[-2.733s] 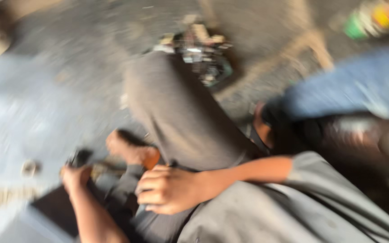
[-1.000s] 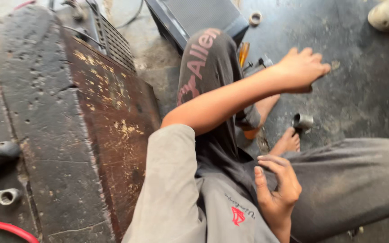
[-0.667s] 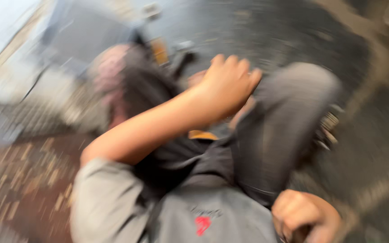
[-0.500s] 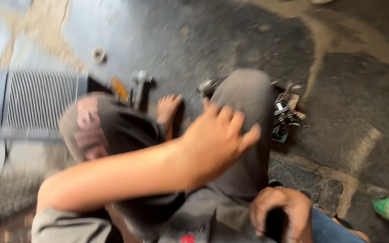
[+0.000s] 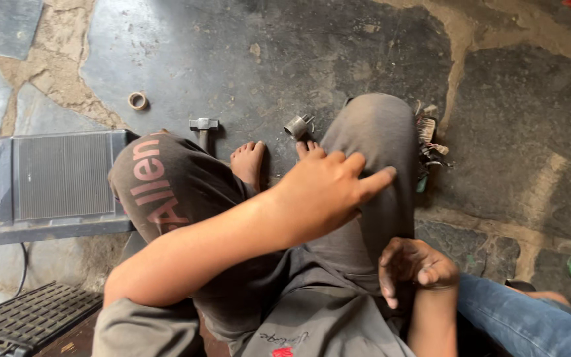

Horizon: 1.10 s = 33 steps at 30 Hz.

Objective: The person sits on the floor and uses a hammer to tap and seat a cylindrical motor component, then wipes the metal part thoroughly with a cloth, turning it to clean different sides, with small motor parts in a tray nearby.

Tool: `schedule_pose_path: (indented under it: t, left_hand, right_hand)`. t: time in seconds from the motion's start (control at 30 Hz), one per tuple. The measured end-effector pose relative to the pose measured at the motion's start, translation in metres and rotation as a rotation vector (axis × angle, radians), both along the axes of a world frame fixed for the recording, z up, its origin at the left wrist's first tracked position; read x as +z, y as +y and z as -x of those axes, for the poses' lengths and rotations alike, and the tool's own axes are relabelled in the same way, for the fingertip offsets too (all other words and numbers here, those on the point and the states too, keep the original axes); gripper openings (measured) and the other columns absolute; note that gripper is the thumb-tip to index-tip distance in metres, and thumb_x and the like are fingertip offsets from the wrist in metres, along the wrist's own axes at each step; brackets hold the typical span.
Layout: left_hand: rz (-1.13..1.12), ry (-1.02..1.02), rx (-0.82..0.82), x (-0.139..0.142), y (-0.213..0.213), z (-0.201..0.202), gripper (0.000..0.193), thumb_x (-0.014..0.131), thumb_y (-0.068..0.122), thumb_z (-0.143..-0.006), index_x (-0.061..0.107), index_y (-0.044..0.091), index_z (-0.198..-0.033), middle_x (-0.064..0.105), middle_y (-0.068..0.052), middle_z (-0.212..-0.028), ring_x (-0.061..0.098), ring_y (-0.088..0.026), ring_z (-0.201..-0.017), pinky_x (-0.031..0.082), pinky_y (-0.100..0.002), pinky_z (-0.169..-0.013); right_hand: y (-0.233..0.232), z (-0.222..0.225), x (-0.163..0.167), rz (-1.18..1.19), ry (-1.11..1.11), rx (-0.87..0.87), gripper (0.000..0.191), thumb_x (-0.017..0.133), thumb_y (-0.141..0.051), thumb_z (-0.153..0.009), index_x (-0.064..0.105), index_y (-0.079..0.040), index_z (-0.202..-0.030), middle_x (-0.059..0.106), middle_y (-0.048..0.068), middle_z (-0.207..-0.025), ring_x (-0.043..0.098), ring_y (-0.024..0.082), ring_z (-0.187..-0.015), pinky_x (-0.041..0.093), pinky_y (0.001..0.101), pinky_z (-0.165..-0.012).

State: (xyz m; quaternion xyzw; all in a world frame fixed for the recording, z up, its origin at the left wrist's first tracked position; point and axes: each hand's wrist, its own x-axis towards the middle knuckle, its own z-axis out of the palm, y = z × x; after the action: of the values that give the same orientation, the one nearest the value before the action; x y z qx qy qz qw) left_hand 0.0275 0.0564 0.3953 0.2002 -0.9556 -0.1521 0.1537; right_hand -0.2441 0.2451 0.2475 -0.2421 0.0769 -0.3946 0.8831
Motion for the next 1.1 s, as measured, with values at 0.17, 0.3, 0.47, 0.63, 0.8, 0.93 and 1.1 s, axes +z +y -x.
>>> schedule_pose_path:
  t: [0.17, 0.3, 0.47, 0.63, 0.8, 0.93, 1.1]
  left_hand:
    - [0.123, -0.045, -0.002, -0.017, 0.013, 0.003, 0.074, 0.069, 0.024, -0.083, 0.045, 0.027, -0.153, 0.061, -0.007, -0.091, 0.067, -0.029, -0.082, 0.048, -0.064, -0.084]
    - [0.072, 0.082, -0.05, -0.019, 0.037, 0.005, 0.072, 0.064, 0.017, -0.093, 0.042, 0.033, -0.16, 0.061, -0.005, -0.095, 0.065, -0.025, -0.084, 0.05, -0.044, -0.082]
    - [0.007, 0.037, -0.271, -0.007, 0.061, 0.012, 0.073, 0.064, 0.036, -0.097, 0.036, 0.024, -0.164, 0.065, -0.008, -0.103, 0.066, -0.027, -0.091, 0.05, -0.044, -0.081]
    - [-0.015, 0.054, -0.536, -0.006, 0.032, 0.029, 0.087, 0.065, 0.043, -0.066, 0.048, 0.027, -0.149, 0.07, -0.011, -0.096, 0.07, -0.03, -0.082, 0.052, -0.041, -0.07]
    - [0.0, 0.125, -0.56, -0.007, 0.042, 0.047, 0.049, 0.067, 0.027, -0.091, 0.062, 0.014, -0.137, 0.07, -0.01, -0.101, 0.07, -0.029, -0.091, 0.053, -0.043, -0.086]
    - [-0.051, 0.109, -0.569, -0.012, 0.036, 0.065, 0.048, 0.067, 0.027, -0.084, 0.065, 0.01, -0.129, 0.07, -0.011, -0.099, 0.069, -0.029, -0.089, 0.051, -0.044, -0.082]
    - [0.156, 0.057, -0.46, -0.014, 0.02, 0.072, 0.052, 0.066, 0.023, -0.079, 0.065, 0.009, -0.129, 0.069, -0.009, -0.095, 0.069, -0.028, -0.092, 0.051, -0.045, -0.086]
  right_hand:
    - [-0.01, 0.0, 0.032, -0.022, 0.241, 0.131, 0.069, 0.077, -0.027, -0.09, 0.044, 0.006, -0.14, 0.068, 0.028, -0.112, 0.073, 0.037, -0.096, 0.061, 0.0461, -0.081]
    - [0.003, -0.018, 0.082, 0.03, 0.779, 0.237, 0.074, 0.079, -0.03, -0.085, 0.043, 0.001, -0.142, 0.07, 0.021, -0.115, 0.071, 0.029, -0.099, 0.059, 0.0404, -0.086]
    - [0.003, -0.079, 0.132, 0.539, 1.389, 0.26, 0.051, 0.076, -0.04, -0.091, 0.066, -0.007, -0.129, 0.072, 0.011, -0.118, 0.069, 0.028, -0.108, 0.054, 0.0396, -0.093]
    - [-0.005, -0.129, 0.15, 0.474, 1.748, 0.328, 0.046, 0.072, -0.048, -0.094, 0.068, -0.015, -0.126, 0.073, 0.016, -0.112, 0.07, 0.033, -0.105, 0.051, 0.0442, -0.092]
    - [-0.003, -0.117, 0.166, 0.624, 1.794, 0.282, 0.046, 0.07, -0.035, -0.087, 0.067, -0.014, -0.127, 0.072, 0.016, -0.107, 0.068, 0.037, -0.095, 0.052, 0.0485, -0.081]
    - [-0.012, -0.097, 0.164, 0.474, 1.732, 0.57, 0.044, 0.066, -0.046, -0.093, 0.064, -0.02, -0.129, 0.072, 0.012, -0.105, 0.069, 0.033, -0.098, 0.053, 0.0457, -0.086]
    - [-0.017, -0.102, 0.131, 0.873, 1.838, -0.19, 0.052, 0.074, -0.044, -0.085, 0.066, -0.008, -0.122, 0.073, 0.018, -0.109, 0.068, 0.037, -0.1, 0.05, 0.0495, -0.088]
